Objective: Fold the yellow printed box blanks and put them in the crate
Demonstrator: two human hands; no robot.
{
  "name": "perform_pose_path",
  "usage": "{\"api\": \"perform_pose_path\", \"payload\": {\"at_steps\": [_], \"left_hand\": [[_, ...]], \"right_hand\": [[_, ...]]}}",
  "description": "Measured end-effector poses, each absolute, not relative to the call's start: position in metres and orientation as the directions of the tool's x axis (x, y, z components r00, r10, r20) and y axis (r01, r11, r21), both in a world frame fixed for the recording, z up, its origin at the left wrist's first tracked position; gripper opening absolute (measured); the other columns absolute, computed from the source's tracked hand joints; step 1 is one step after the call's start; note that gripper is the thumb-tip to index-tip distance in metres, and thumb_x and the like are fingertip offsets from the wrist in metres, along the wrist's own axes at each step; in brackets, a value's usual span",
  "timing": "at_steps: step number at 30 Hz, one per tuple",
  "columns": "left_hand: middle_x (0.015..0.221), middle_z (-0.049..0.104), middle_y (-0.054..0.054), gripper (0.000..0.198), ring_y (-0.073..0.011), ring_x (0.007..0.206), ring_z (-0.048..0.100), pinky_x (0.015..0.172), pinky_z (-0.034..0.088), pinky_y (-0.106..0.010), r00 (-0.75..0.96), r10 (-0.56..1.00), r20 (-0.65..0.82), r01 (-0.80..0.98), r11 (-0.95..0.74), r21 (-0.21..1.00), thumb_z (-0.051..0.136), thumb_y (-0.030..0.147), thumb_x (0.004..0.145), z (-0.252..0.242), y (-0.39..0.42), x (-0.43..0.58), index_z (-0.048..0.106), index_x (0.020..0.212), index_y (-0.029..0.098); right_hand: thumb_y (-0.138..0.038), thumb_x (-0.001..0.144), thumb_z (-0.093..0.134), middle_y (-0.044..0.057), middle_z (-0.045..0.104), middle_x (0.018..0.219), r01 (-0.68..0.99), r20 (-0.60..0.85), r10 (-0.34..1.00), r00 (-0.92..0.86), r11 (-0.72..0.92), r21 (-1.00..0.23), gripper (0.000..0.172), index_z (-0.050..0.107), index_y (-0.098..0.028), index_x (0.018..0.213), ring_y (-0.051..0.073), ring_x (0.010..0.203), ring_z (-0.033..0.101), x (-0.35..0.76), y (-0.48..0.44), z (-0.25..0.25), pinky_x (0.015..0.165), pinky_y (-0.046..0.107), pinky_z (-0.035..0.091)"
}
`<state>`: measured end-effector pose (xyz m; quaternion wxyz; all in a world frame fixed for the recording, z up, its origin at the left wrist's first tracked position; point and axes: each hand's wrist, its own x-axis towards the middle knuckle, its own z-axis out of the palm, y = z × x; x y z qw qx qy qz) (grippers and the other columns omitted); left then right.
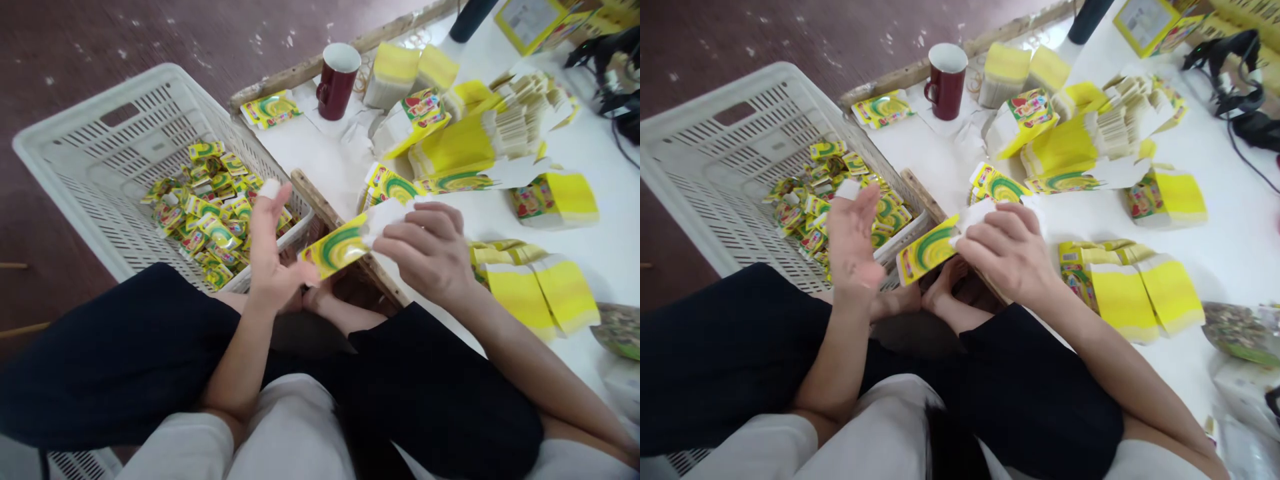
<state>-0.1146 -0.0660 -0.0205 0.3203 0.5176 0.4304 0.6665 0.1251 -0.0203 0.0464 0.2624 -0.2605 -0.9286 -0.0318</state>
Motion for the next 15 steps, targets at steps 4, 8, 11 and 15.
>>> {"api": "perform_pose_path", "payload": {"at_steps": [4,8,11,15], "left_hand": [[0.127,0.064,-0.011,0.087,-0.03,0.121,0.064,0.103,0.053,-0.043,0.106,0.979,0.174,0.228,-0.195,0.954,0.088,0.052,0.07,-0.009,-0.075,-0.105,0.047,0.14,0.021],[0.101,0.065,-0.002,0.064,-0.0188,0.088,0.068,0.078,0.056,-0.031,0.022,0.991,0.134,0.282,-0.134,0.95,0.081,0.035,0.075,-0.011,-0.084,-0.078,0.046,0.127,0.022],[0.117,0.06,-0.007,0.078,-0.0234,0.104,0.067,0.087,0.056,-0.036,-0.001,0.957,0.29,0.305,-0.276,0.911,0.079,0.031,0.074,-0.022,-0.088,-0.065,0.033,0.137,0.024],[0.121,0.052,-0.009,0.072,-0.026,0.11,0.063,0.088,0.056,-0.04,-0.013,0.84,0.542,0.387,-0.495,0.778,0.071,0.018,0.07,-0.033,-0.088,-0.06,0.033,0.13,0.025]], "right_hand": [[-0.026,0.098,0.06,-0.006,0.071,0.11,0.395,0.491,0.454,-0.744,0.891,-0.224,0.022,0.061,-0.041,0.114,0.02,0.112,0.064,0.115,-0.029,0.039,0.121,0.048,0.038],[-0.055,0.088,0.07,0.012,0.058,0.138,0.476,0.419,0.824,-0.381,0.564,-0.675,0.06,0.049,-0.03,0.138,0.035,0.131,0.056,0.103,-0.028,0.028,0.113,0.06,0.045],[-0.069,0.085,0.066,0.012,0.063,0.135,0.305,-0.036,0.888,-0.459,0.119,-0.945,0.072,0.051,-0.027,0.142,0.035,0.123,0.063,0.094,-0.027,0.023,0.102,0.054,0.056],[-0.067,0.084,0.069,0.008,0.074,0.118,0.19,-0.304,0.705,-0.641,-0.238,-0.952,0.065,0.064,-0.025,0.133,0.031,0.113,0.069,0.084,-0.033,0.024,0.104,0.048,0.056]]}}
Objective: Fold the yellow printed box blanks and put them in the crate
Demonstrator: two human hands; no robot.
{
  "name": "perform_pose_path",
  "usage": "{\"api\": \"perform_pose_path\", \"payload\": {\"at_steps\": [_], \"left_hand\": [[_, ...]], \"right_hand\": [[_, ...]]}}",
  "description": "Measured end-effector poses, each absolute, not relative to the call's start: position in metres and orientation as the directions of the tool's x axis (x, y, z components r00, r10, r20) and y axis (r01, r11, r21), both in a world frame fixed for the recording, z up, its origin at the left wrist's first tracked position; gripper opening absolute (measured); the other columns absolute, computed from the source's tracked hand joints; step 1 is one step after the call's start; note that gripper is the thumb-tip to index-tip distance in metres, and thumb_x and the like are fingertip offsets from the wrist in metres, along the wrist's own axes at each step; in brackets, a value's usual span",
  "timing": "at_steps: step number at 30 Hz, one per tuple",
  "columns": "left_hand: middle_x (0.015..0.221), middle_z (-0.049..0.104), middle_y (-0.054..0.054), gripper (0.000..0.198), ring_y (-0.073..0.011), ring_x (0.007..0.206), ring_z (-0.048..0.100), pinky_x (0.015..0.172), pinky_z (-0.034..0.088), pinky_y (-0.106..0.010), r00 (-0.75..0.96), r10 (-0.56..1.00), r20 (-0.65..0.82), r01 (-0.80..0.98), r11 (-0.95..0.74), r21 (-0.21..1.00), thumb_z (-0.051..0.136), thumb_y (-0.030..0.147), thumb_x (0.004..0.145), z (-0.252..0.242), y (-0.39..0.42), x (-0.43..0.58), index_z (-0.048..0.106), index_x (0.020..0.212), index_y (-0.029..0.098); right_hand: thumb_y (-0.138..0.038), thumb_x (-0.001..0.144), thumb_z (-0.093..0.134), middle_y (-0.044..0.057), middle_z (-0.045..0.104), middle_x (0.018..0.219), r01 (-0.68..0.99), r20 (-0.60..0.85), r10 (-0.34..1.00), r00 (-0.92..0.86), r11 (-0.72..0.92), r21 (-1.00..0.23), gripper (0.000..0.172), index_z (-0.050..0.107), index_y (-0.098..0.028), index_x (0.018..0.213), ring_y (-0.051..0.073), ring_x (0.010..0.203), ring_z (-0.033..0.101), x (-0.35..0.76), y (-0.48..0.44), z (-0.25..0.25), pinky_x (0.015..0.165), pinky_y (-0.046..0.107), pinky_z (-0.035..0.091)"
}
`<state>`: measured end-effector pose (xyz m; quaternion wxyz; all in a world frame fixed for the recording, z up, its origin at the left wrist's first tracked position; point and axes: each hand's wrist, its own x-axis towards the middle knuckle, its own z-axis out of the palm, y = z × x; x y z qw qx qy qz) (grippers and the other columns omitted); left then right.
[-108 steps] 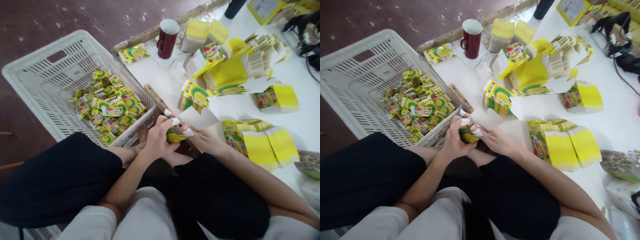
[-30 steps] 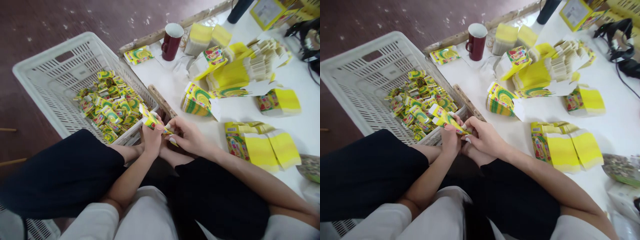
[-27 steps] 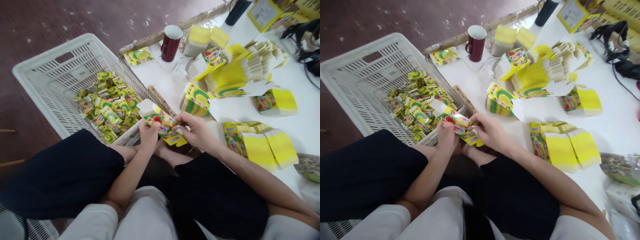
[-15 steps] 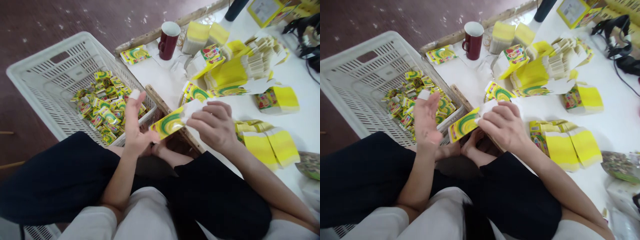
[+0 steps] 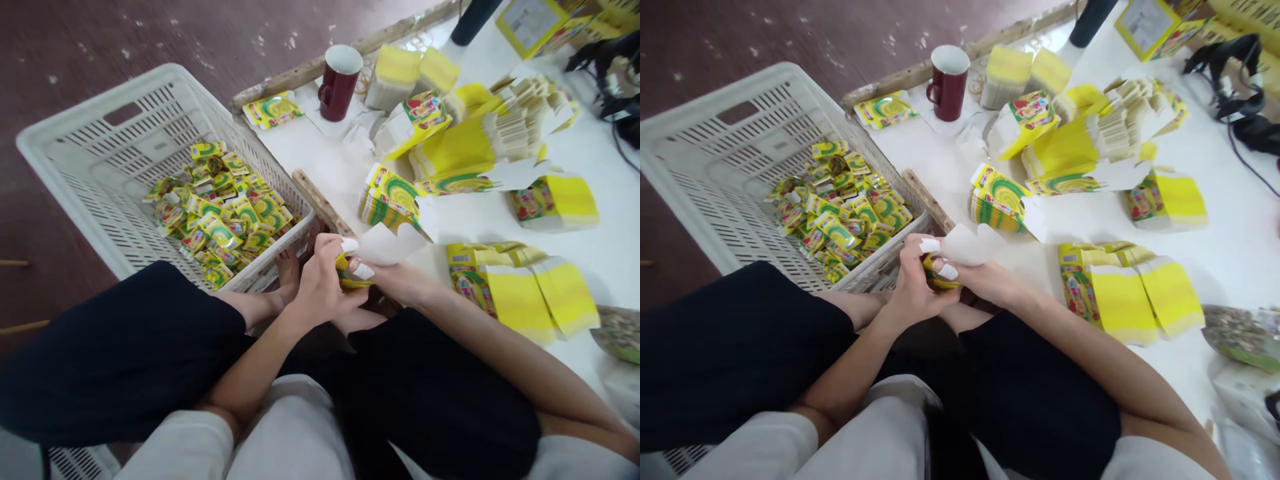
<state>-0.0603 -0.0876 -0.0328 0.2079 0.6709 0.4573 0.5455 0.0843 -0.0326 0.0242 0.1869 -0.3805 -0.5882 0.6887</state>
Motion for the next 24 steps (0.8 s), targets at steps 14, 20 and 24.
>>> {"api": "perform_pose_path", "payload": {"at_steps": [14,20,24], "left_hand": [[0.126,0.055,-0.014,0.071,-0.0327,0.117,0.06,0.094,0.053,-0.048,-0.083,0.964,0.253,0.505,-0.178,0.845,0.078,0.028,0.072,-0.034,-0.084,-0.066,0.037,0.131,0.022],[0.119,0.071,-0.011,0.058,-0.0291,0.111,0.069,0.097,0.056,-0.042,0.058,0.979,0.196,0.462,-0.201,0.864,0.077,0.023,0.072,-0.02,-0.076,-0.093,0.056,0.125,0.021],[0.128,0.072,-0.012,0.072,-0.0306,0.115,0.07,0.099,0.056,-0.042,0.139,0.98,0.141,0.474,-0.191,0.859,0.079,0.025,0.069,-0.012,-0.075,-0.101,0.054,0.136,0.02]], "right_hand": [[-0.018,0.096,0.051,0.01,0.062,0.148,0.502,0.182,0.784,-0.593,0.537,-0.678,0.056,0.051,-0.025,0.151,0.027,0.135,0.06,0.104,-0.03,0.019,0.11,0.046,0.054],[-0.015,0.096,0.053,0.013,0.05,0.156,0.469,0.148,0.58,-0.801,0.762,-0.445,0.044,0.06,-0.028,0.137,0.029,0.138,0.056,0.113,-0.02,0.017,0.101,0.044,0.059],[-0.019,0.096,0.059,0.017,0.048,0.153,0.371,0.132,0.498,-0.857,0.774,-0.513,0.026,0.065,-0.024,0.121,0.029,0.135,0.058,0.124,-0.01,0.029,0.103,0.045,0.057]]}}
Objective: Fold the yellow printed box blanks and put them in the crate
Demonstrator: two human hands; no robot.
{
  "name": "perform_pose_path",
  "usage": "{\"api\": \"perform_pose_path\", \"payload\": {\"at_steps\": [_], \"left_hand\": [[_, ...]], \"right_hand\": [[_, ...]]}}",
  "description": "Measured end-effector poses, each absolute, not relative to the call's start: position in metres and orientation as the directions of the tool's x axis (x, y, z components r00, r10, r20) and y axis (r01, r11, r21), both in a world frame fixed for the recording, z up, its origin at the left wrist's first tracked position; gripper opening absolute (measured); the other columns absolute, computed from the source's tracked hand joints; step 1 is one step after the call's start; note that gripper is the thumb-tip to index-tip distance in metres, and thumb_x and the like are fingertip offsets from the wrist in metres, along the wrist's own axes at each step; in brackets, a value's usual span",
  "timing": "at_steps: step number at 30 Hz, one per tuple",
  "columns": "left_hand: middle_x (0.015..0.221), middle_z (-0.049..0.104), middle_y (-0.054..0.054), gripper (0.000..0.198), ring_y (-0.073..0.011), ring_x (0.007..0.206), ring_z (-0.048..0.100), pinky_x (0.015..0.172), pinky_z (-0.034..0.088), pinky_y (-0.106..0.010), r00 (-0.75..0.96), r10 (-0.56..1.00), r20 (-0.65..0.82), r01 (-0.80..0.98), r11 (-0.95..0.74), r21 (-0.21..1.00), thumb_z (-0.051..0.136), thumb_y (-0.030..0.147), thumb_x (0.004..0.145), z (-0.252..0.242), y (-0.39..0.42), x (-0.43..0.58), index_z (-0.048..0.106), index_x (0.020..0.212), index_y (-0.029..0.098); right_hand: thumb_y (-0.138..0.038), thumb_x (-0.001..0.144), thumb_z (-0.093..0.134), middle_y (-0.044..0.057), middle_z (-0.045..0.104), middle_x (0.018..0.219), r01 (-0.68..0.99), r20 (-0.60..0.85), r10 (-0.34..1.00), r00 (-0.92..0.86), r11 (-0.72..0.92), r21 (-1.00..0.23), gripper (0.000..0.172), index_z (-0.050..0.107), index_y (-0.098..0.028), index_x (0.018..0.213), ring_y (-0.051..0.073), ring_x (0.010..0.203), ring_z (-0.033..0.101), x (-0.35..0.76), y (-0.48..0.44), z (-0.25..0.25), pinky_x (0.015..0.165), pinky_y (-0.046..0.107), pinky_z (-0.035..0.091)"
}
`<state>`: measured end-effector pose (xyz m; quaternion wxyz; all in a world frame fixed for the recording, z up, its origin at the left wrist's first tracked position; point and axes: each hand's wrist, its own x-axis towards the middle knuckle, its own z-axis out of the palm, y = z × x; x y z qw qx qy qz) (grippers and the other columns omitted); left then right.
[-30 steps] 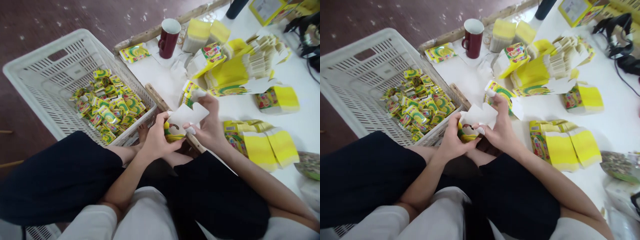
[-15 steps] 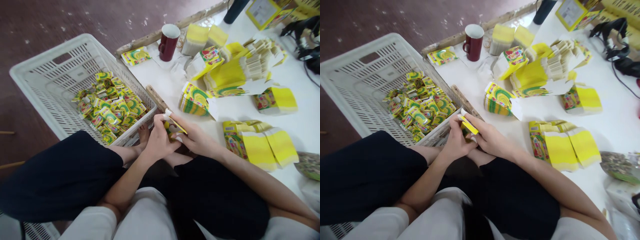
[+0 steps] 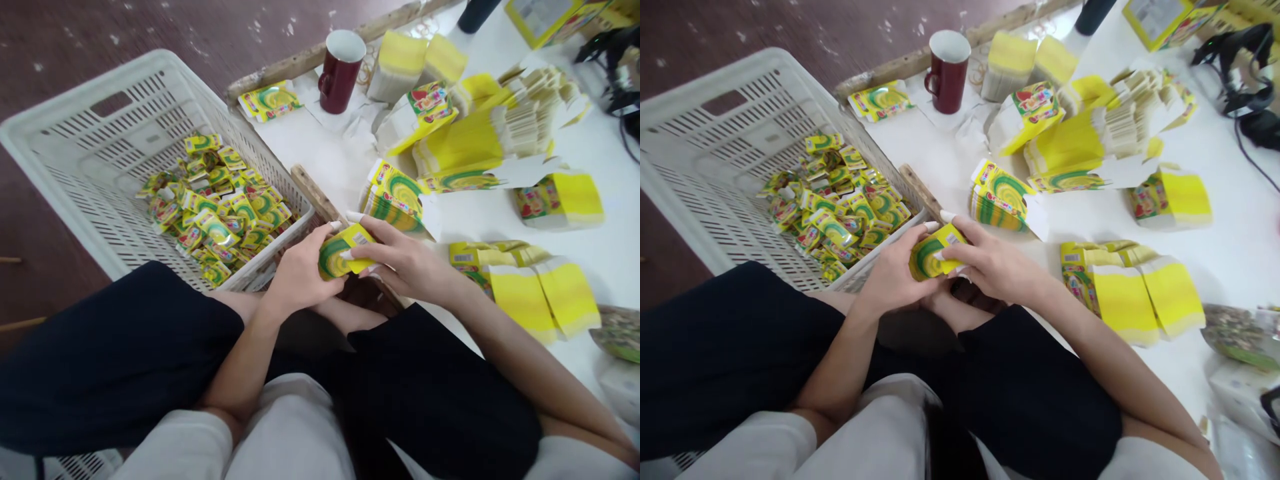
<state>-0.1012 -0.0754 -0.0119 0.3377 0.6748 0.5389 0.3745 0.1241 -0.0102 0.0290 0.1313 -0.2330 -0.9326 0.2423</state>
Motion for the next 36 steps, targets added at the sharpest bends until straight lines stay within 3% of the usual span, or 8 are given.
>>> {"api": "perform_pose_path", "payload": {"at_steps": [4,7,10,13,17,26,31,36], "left_hand": [[0.13,0.072,-0.013,0.067,-0.0321,0.115,0.071,0.099,0.057,-0.043,0.21,0.961,0.18,0.479,-0.262,0.838,0.078,0.027,0.071,-0.011,-0.08,-0.093,0.057,0.134,0.019],[0.125,0.073,-0.013,0.065,-0.0317,0.111,0.072,0.096,0.057,-0.044,0.103,0.978,0.18,0.411,-0.206,0.888,0.08,0.034,0.073,-0.015,-0.083,-0.082,0.057,0.132,0.019],[0.124,0.071,-0.01,0.065,-0.026,0.106,0.073,0.091,0.058,-0.038,-0.203,0.967,0.151,0.029,-0.148,0.989,0.082,0.047,0.074,-0.021,-0.078,-0.078,0.056,0.129,0.025],[0.139,0.062,-0.01,0.065,-0.0251,0.125,0.065,0.1,0.056,-0.036,-0.471,0.88,-0.061,-0.416,-0.16,0.895,0.068,0.072,0.079,-0.025,-0.067,-0.084,0.054,0.126,0.03],[0.152,0.051,-0.016,0.066,-0.0264,0.142,0.053,0.11,0.051,-0.038,-0.445,0.82,-0.361,-0.671,-0.038,0.741,0.062,0.078,0.081,-0.029,-0.058,-0.087,0.052,0.12,0.026],[0.116,0.072,-0.009,0.052,-0.0156,0.095,0.071,0.078,0.056,-0.025,-0.182,0.931,-0.316,-0.581,0.157,0.798,0.081,0.052,0.078,-0.038,-0.066,-0.069,0.059,0.115,0.021],[0.13,0.069,-0.013,0.075,-0.0275,0.125,0.066,0.1,0.056,-0.041,-0.018,0.988,-0.155,-0.526,0.122,0.842,0.087,0.058,0.069,-0.042,-0.07,-0.057,0.057,0.129,0.023],[0.124,0.073,-0.01,0.053,-0.0332,0.138,0.057,0.108,0.055,-0.053,-0.17,0.975,-0.141,-0.6,0.011,0.8,0.058,0.065,0.089,-0.017,-0.076,-0.054,0.065,0.125,0.026]], "right_hand": [[-0.023,0.093,0.064,0.016,0.054,0.141,0.346,0.108,0.514,-0.851,0.703,-0.621,0.021,0.062,-0.023,0.114,0.03,0.134,0.058,0.124,-0.014,0.037,0.104,0.047,0.055],[-0.027,0.09,0.067,0.017,0.055,0.136,0.35,0.198,0.612,-0.766,0.655,-0.67,0.044,0.05,-0.023,0.131,0.033,0.137,0.053,0.115,-0.021,0.032,0.107,0.052,0.052],[-0.039,0.089,0.071,0.016,0.055,0.135,0.395,0.259,0.721,-0.642,0.602,-0.694,0.063,0.041,-0.023,0.142,0.031,0.124,0.061,0.117,-0.015,0.026,0.103,0.05,0.054],[-0.045,0.088,0.072,0.013,0.061,0.12,0.65,0.327,0.856,-0.4,0.516,-0.557,0.046,0.055,-0.023,0.125,0.031,0.108,0.063,0.14,0.005,0.015,0.095,0.051,0.056],[-0.047,0.085,0.072,0.013,0.062,0.104,0.868,0.334,0.923,-0.193,0.32,-0.381,0.033,0.062,-0.021,0.103,0.03,0.093,0.062,0.177,0.03,-0.009,0.088,0.056,0.054],[-0.045,0.068,0.083,0.003,0.061,0.078,0.89,0.208,0.975,-0.08,0.164,-0.425,0.042,0.048,-0.027,0.081,0.024,0.071,0.059,0.184,0.042,-0.014,0.068,0.044,0.053],[-0.025,0.074,0.075,-0.001,0.067,0.081,0.719,0.188,0.948,-0.257,0.318,-0.618,0.034,0.045,-0.028,0.09,0.018,0.06,0.059,0.156,0.014,0.019,0.06,0.035,0.05],[-0.017,0.08,0.07,-0.003,0.06,0.077,0.38,0.039,0.775,-0.631,0.352,-0.855,0.022,0.051,-0.024,0.089,0.014,0.068,0.06,0.106,-0.024,0.038,0.061,0.027,0.05]]}}
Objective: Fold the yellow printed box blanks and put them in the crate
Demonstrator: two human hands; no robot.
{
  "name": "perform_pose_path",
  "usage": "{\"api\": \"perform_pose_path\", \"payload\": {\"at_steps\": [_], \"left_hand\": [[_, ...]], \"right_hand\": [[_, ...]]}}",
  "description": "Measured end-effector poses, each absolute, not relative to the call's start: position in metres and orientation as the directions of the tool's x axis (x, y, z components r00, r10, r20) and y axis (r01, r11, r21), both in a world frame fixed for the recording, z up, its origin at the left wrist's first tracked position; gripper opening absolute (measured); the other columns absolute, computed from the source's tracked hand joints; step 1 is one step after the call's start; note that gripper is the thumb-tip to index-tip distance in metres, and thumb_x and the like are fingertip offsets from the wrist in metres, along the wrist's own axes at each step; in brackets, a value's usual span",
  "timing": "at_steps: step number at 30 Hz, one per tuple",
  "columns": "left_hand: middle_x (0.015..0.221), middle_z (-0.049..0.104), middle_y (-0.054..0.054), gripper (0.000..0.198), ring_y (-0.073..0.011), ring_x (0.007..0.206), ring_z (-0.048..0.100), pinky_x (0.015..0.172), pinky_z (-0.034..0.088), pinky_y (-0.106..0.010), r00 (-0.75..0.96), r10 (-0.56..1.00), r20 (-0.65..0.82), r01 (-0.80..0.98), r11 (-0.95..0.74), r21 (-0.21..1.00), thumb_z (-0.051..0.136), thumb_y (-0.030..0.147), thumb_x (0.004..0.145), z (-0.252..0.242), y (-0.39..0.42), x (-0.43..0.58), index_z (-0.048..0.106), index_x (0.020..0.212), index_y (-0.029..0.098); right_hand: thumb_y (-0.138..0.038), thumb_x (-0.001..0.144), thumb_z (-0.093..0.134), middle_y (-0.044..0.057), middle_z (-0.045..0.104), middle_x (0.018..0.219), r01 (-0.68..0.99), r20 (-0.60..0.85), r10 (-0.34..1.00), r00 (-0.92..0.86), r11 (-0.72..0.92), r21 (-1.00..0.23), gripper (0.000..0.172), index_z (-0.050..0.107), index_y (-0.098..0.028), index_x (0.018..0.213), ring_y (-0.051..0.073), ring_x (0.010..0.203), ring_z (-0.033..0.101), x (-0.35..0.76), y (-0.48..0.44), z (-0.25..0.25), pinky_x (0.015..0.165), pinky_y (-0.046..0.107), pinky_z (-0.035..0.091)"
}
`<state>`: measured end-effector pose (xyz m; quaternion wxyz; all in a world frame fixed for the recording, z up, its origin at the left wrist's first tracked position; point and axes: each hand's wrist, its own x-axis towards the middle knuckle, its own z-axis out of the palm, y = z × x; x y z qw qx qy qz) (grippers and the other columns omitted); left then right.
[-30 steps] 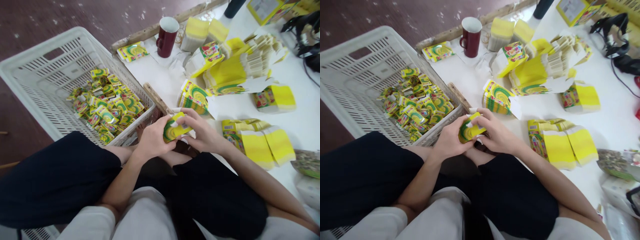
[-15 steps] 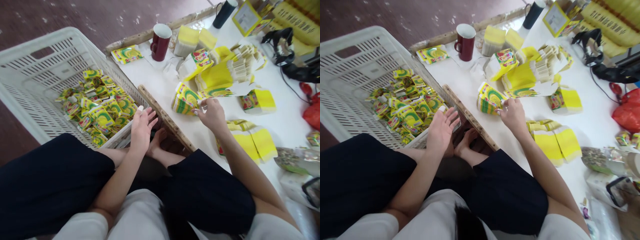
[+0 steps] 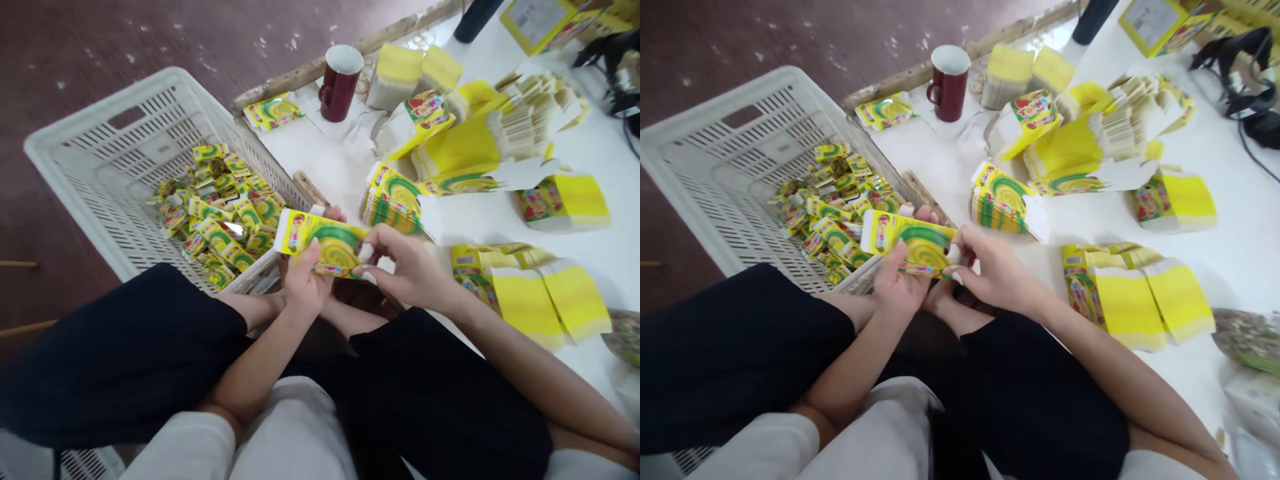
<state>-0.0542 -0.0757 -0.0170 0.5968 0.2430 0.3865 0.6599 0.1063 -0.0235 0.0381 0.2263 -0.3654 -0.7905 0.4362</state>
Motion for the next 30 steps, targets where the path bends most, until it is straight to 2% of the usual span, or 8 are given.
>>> {"api": "perform_pose_path", "payload": {"at_steps": [6,8,13,15,18,22,27,30], "left_hand": [[0.116,0.077,-0.008,0.046,-0.0308,0.127,0.067,0.106,0.058,-0.048,-0.442,0.889,-0.116,-0.529,-0.154,0.834,0.063,0.062,0.088,-0.008,-0.083,-0.05,0.07,0.116,0.026],[0.112,0.077,-0.007,0.044,-0.0303,0.124,0.068,0.103,0.06,-0.048,-0.445,0.891,-0.09,-0.504,-0.166,0.848,0.063,0.063,0.089,-0.009,-0.085,-0.049,0.072,0.113,0.027],[0.123,0.074,-0.009,0.059,-0.0335,0.134,0.061,0.108,0.057,-0.05,-0.192,0.981,-0.032,-0.495,-0.069,0.866,0.064,0.071,0.085,-0.008,-0.084,-0.064,0.069,0.125,0.028],[0.13,0.071,-0.006,0.057,-0.0316,0.136,0.06,0.111,0.055,-0.048,-0.286,0.958,-0.021,-0.521,-0.137,0.842,0.062,0.068,0.088,-0.011,-0.081,-0.068,0.065,0.132,0.032],[0.131,0.071,-0.004,0.051,-0.0285,0.134,0.062,0.109,0.055,-0.042,-0.45,0.892,-0.049,-0.552,-0.234,0.8,0.065,0.061,0.09,-0.018,-0.078,-0.065,0.063,0.133,0.033],[0.108,0.075,-0.007,0.048,-0.0285,0.124,0.067,0.102,0.056,-0.038,-0.45,0.87,-0.201,-0.652,-0.167,0.74,0.069,0.063,0.085,-0.017,-0.075,-0.054,0.069,0.113,0.025],[0.076,0.059,0.0,0.05,-0.0182,0.083,0.068,0.091,0.058,-0.033,-0.461,0.857,-0.231,-0.705,-0.195,0.682,0.063,0.073,0.084,-0.013,-0.071,-0.052,0.06,0.084,0.023],[0.076,0.056,0.0,0.061,-0.0156,0.073,0.062,0.084,0.059,-0.032,-0.455,0.855,-0.248,-0.658,-0.135,0.741,0.06,0.085,0.077,-0.025,-0.071,-0.057,0.056,0.08,0.024]], "right_hand": [[-0.022,0.086,0.068,-0.001,0.06,0.085,0.125,0.012,0.743,-0.669,0.128,-0.984,0.014,0.054,-0.023,0.089,0.014,0.076,0.06,0.071,-0.047,0.038,0.071,0.03,0.053],[-0.02,0.086,0.067,-0.001,0.059,0.082,0.145,0.015,0.756,-0.654,0.145,-0.979,0.013,0.054,-0.022,0.085,0.014,0.074,0.058,0.07,-0.046,0.04,0.069,0.029,0.052],[-0.003,0.075,0.058,-0.003,0.056,0.072,0.346,0.084,0.739,-0.668,0.409,-0.844,0.02,0.052,-0.022,0.077,0.012,0.067,0.053,0.076,-0.034,0.045,0.06,0.025,0.042],[-0.001,0.075,0.058,-0.002,0.058,0.075,0.343,0.105,0.735,-0.67,0.431,-0.835,0.021,0.054,-0.021,0.079,0.013,0.069,0.055,0.078,-0.031,0.046,0.063,0.026,0.044],[-0.01,0.082,0.064,-0.001,0.06,0.084,0.224,0.079,0.76,-0.645,0.288,-0.931,0.016,0.055,-0.022,0.088,0.014,0.076,0.059,0.078,-0.031,0.046,0.069,0.028,0.05],[-0.021,0.084,0.068,0.0,0.057,0.088,0.176,-0.037,0.727,-0.685,0.116,-0.978,0.02,0.051,-0.023,0.093,0.016,0.079,0.059,0.079,-0.034,0.038,0.071,0.031,0.052],[-0.021,0.075,0.076,-0.003,0.054,0.083,0.43,-0.163,0.717,-0.678,0.206,-0.879,0.039,0.043,-0.024,0.095,0.015,0.07,0.052,0.07,-0.044,0.021,0.063,0.029,0.042],[-0.017,0.077,0.071,-0.005,0.052,0.08,0.462,-0.172,0.737,-0.653,0.208,-0.862,0.036,0.043,-0.024,0.099,0.014,0.067,0.05,0.067,-0.044,0.019,0.06,0.027,0.039]]}}
